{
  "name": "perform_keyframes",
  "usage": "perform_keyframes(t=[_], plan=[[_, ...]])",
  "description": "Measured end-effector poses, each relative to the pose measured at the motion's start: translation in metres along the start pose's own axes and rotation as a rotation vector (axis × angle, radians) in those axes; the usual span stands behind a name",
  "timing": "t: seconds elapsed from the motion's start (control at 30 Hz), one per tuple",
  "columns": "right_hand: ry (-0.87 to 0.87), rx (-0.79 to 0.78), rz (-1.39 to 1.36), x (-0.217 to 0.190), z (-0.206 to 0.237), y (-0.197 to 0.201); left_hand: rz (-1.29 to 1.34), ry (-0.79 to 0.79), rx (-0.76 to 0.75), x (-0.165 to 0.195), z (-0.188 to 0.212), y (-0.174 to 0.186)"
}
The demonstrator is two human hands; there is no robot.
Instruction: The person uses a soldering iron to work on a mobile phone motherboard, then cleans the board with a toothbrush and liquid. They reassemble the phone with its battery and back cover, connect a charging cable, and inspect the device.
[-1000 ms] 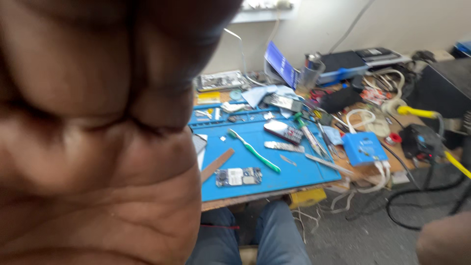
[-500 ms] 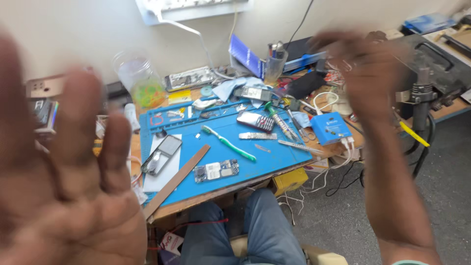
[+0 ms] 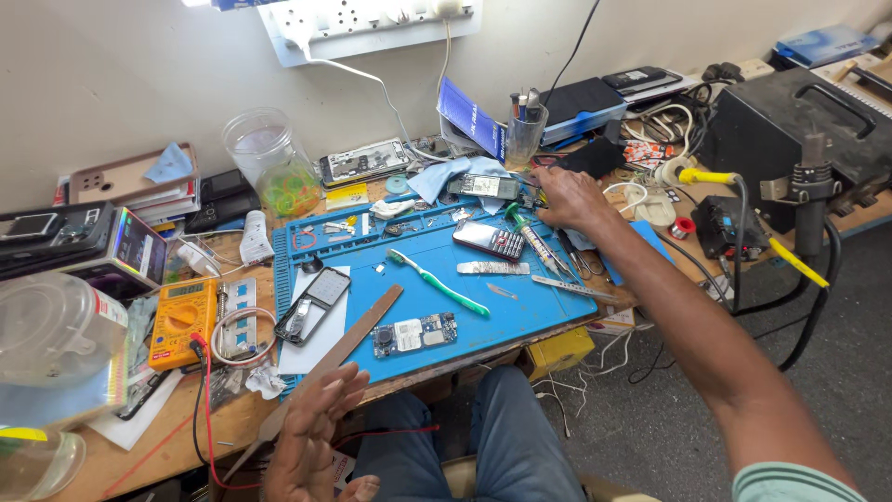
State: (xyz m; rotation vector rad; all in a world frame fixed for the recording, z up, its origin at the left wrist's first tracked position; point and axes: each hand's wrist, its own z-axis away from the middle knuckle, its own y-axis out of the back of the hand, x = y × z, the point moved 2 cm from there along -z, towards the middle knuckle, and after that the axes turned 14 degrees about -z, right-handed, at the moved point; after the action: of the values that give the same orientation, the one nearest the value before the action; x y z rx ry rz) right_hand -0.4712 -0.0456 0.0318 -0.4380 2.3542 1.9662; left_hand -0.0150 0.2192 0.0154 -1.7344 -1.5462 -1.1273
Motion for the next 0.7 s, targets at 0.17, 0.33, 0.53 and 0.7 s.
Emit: perform_keyframes(t=[0.17,0.33,0.53,0.7], plan=[[0.159,-0.016,0.142,0.003,-0.002,0.017,-0.068,0.053,0.015,-0.018,-0.004,-0.001],[0.153,0.05,-0.066,0.005,-0.001,0.032,-0.192,0.092,-0.043,-0.009,-0.021,-0.023],[-0.058,0.003,-0.007,0.006,-0.004,0.018,-0.303,0.202,-0.145,0.004,-0.036,-0.042],[-0.032,0.283,-0.269,-0.003,-0.002,0.043,-0.148,0.262,-0.138,0.003,-0.039,-0.043]])
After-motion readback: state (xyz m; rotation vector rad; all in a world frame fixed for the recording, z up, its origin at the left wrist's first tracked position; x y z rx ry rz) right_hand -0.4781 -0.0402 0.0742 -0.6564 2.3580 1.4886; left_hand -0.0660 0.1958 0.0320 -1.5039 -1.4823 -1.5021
